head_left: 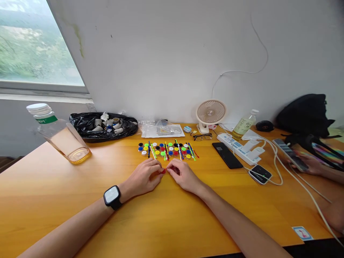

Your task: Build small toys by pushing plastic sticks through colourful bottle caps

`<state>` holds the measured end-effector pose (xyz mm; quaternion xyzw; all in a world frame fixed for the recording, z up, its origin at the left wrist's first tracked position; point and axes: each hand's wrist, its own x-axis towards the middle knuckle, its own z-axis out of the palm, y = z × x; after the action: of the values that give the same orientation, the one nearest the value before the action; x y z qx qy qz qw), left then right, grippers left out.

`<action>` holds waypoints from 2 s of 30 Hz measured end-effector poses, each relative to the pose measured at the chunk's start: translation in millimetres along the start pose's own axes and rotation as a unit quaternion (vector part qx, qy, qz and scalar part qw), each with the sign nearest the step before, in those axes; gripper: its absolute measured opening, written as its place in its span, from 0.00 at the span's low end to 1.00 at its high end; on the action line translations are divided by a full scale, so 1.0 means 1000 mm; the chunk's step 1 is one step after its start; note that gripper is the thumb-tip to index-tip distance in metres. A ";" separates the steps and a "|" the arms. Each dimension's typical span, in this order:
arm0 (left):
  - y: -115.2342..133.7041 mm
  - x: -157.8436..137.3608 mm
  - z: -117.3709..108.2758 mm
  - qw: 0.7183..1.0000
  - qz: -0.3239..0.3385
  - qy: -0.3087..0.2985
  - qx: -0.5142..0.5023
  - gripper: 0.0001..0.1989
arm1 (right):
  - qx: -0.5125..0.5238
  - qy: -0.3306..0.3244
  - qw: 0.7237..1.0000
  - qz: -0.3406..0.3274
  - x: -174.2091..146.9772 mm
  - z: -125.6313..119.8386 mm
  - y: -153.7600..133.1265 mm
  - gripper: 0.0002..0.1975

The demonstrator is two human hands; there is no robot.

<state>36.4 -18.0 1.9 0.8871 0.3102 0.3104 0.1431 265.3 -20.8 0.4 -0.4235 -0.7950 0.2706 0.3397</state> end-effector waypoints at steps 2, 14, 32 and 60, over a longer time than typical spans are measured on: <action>0.001 0.000 0.000 1.000 0.001 -0.003 0.009 0.05 | -0.003 0.000 1.000 0.000 -0.001 0.001 0.001 0.08; 0.001 -0.003 -0.007 0.999 -0.024 -0.017 -0.031 0.12 | 0.010 0.020 1.000 0.020 -0.001 -0.003 0.002 0.06; -0.009 -0.004 -0.011 0.985 -0.109 0.117 -0.069 0.11 | -0.021 0.030 0.996 0.081 -0.006 -0.004 -0.006 0.21; -0.008 -0.006 -0.016 0.985 -0.080 0.147 -0.029 0.11 | 0.082 0.067 0.989 0.105 -0.001 -0.015 -0.003 0.20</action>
<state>19.2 -14.8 8.0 0.7997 0.3886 0.4339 0.1454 275.3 -20.8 11.5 -0.4921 -0.6968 0.3401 0.3957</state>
